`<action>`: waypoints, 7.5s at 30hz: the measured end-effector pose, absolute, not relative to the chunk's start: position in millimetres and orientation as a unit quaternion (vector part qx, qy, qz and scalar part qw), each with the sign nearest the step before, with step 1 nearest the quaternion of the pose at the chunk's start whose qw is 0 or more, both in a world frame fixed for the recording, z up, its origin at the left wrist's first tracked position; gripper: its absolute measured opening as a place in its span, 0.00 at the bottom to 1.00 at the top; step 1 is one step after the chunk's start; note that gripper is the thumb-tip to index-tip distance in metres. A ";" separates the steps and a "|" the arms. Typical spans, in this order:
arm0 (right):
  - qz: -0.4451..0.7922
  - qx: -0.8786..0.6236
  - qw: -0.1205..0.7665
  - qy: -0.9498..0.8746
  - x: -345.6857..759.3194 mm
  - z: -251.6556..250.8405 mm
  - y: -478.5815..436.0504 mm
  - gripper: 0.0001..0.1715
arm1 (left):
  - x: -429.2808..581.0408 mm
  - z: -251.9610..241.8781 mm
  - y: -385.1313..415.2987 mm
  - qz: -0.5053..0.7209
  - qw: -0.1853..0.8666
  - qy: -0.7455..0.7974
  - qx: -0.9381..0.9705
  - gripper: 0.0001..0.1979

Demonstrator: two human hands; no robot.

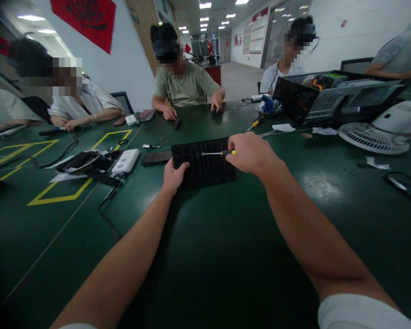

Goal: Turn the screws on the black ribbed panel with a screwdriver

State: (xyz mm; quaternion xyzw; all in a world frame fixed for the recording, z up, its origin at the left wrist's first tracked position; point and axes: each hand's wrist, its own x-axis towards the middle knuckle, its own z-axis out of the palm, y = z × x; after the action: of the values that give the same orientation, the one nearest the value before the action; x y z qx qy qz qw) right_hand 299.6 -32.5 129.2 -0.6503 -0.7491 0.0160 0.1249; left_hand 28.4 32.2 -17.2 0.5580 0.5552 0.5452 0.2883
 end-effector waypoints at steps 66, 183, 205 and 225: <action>0.008 -0.654 0.131 -0.745 299.7 134.1 -33.5 0.19 | 28.8 -12.8 28.1 0.543 0.292 0.560 0.554 0.14; -0.012 -0.682 0.115 -0.722 294.6 136.2 -37.8 0.16 | 27.5 -15.1 30.2 0.533 0.299 0.569 0.550 0.14; -0.054 -0.634 0.161 -0.755 293.8 138.8 -39.5 0.12 | 25.4 -20.1 32.6 0.537 0.298 0.555 0.560 0.16; -0.031 -0.664 0.151 -0.731 291.0 135.5 -39.3 0.16 | 26.1 -20.1 33.4 0.540 0.300 0.562 0.550 0.16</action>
State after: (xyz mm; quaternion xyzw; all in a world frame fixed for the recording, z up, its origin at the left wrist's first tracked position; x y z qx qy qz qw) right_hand 291.0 -39.3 135.5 -0.6645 -0.7311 -0.0312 0.1514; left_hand 26.1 33.4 -20.1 0.5501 0.5623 0.5396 0.3001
